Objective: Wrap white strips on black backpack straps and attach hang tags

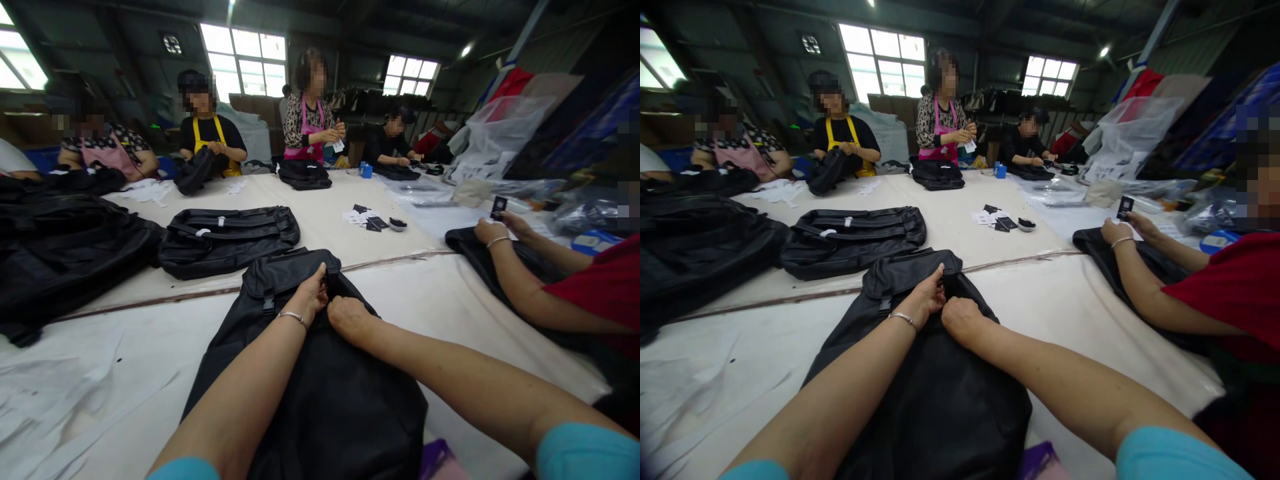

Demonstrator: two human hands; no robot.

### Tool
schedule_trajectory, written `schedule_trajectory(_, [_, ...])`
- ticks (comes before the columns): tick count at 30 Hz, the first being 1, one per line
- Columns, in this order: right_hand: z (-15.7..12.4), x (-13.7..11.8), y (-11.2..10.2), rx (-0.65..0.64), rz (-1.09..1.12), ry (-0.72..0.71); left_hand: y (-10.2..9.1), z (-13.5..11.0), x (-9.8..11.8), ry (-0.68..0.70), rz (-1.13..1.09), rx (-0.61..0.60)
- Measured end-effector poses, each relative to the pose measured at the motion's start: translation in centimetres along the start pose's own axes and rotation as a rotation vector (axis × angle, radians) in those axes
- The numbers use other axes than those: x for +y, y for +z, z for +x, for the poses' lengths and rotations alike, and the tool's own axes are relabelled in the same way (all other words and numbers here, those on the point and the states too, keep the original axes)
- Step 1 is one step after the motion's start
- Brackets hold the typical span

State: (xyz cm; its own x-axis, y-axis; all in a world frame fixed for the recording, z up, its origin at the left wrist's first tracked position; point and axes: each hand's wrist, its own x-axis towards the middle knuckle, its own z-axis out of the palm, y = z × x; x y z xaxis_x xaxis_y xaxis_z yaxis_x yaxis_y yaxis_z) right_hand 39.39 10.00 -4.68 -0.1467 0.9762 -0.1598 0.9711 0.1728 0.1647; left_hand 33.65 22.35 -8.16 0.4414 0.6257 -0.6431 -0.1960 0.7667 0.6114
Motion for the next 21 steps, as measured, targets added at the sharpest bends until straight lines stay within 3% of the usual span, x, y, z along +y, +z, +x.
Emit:
schedule_trajectory(7, [-1.0,-0.3,-1.8,-0.046,-0.004,-0.075,0.3,0.8,0.0,0.048,0.000,0.103])
schedule_trajectory(16, [-13.0,-1.9,-4.3,0.008,0.123,-0.409,0.2,0.5,-0.3,0.065,0.123,0.107])
schedule_trajectory(21, [-14.9,-1.1,-4.3,0.234,0.128,-0.396,-0.1,0.1,-0.6,0.121,0.143,0.084])
